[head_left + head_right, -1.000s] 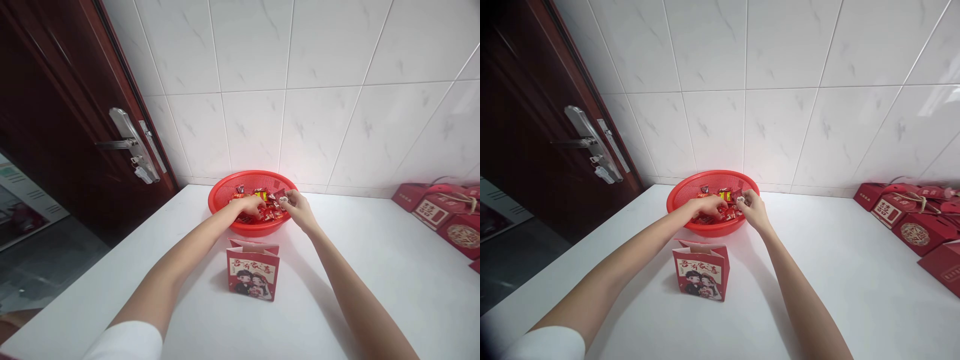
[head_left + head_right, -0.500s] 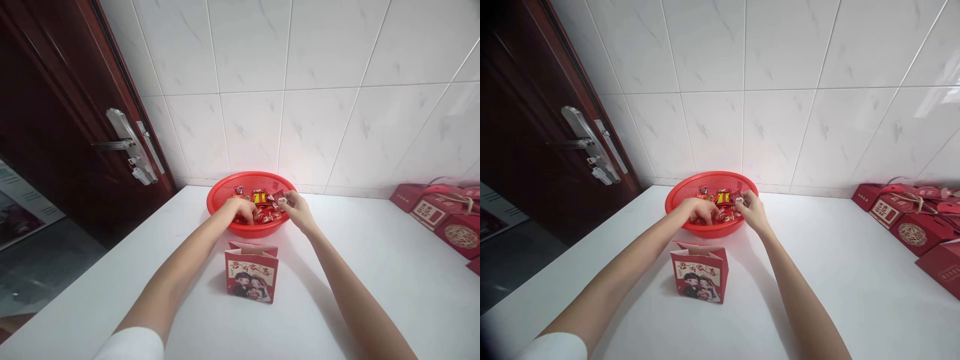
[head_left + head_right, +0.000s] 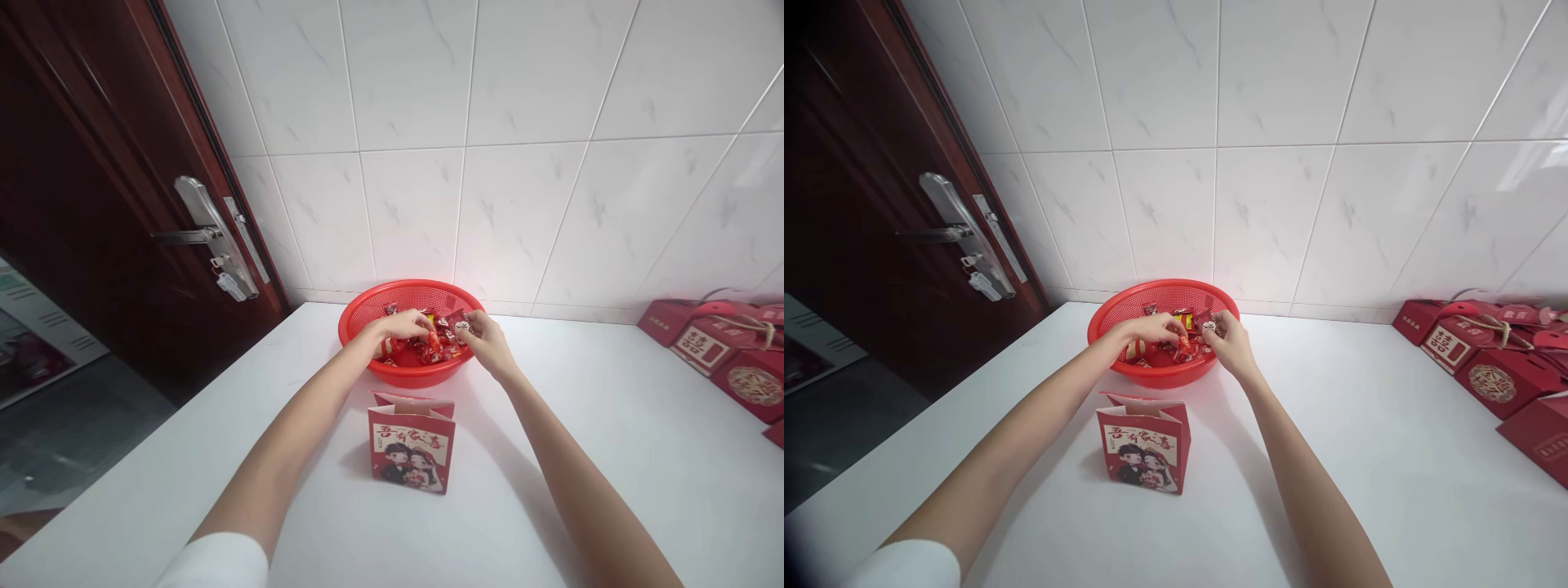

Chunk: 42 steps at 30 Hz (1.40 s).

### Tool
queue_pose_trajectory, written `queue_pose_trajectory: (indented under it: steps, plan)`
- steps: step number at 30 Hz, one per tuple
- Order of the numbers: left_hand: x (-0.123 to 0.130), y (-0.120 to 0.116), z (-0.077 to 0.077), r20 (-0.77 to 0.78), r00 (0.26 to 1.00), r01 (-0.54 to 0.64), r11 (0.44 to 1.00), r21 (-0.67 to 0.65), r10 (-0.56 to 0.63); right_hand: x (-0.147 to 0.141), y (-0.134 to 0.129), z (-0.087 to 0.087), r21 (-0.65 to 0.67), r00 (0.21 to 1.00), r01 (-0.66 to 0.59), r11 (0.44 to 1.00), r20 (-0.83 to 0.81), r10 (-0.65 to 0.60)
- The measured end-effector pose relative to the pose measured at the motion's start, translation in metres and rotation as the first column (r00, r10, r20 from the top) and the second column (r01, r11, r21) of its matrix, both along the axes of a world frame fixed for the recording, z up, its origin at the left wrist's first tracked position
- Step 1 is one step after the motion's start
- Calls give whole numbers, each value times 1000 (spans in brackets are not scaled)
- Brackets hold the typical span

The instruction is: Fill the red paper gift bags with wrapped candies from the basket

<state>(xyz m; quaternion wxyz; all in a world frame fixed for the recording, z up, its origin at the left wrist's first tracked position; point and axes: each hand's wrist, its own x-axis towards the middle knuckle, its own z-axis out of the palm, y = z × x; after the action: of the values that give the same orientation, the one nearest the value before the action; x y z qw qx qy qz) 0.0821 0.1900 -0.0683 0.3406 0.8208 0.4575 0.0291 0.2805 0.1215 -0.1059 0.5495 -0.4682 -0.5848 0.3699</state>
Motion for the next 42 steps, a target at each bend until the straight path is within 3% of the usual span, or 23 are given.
queue_pose_trajectory:
  steps: [4, 12, 20, 25, 31, 42]
  plan:
    - [-3, 5, 1, 263, 964, -45, 999, 28, 36, 0, 0, 1, -23, 999, -20, 1000, -32, 19]
    - [-3, 1, 3, 374, 922, -82, 995, -57, 97, 1, 1, 0, -18, 993, -64, 998, -105, 62]
    - [-3, 6, -1, 703, 702, -142, 990, -16, 112, -3, -5, 9, -7, 936, -143, 990, -326, 132]
    - [-1, 5, 1, 774, 624, -138, 990, -24, 106, -15, -7, 11, -11, 862, -132, 991, -494, 110]
    - [5, 1, 3, 808, 564, -163, 982, -95, 171, -14, -3, 8, -42, 847, -125, 991, -525, 85]
    - [15, -7, 3, 804, 586, -114, 992, -44, 103, -18, -2, 7, -91, 859, -128, 988, -507, 65]
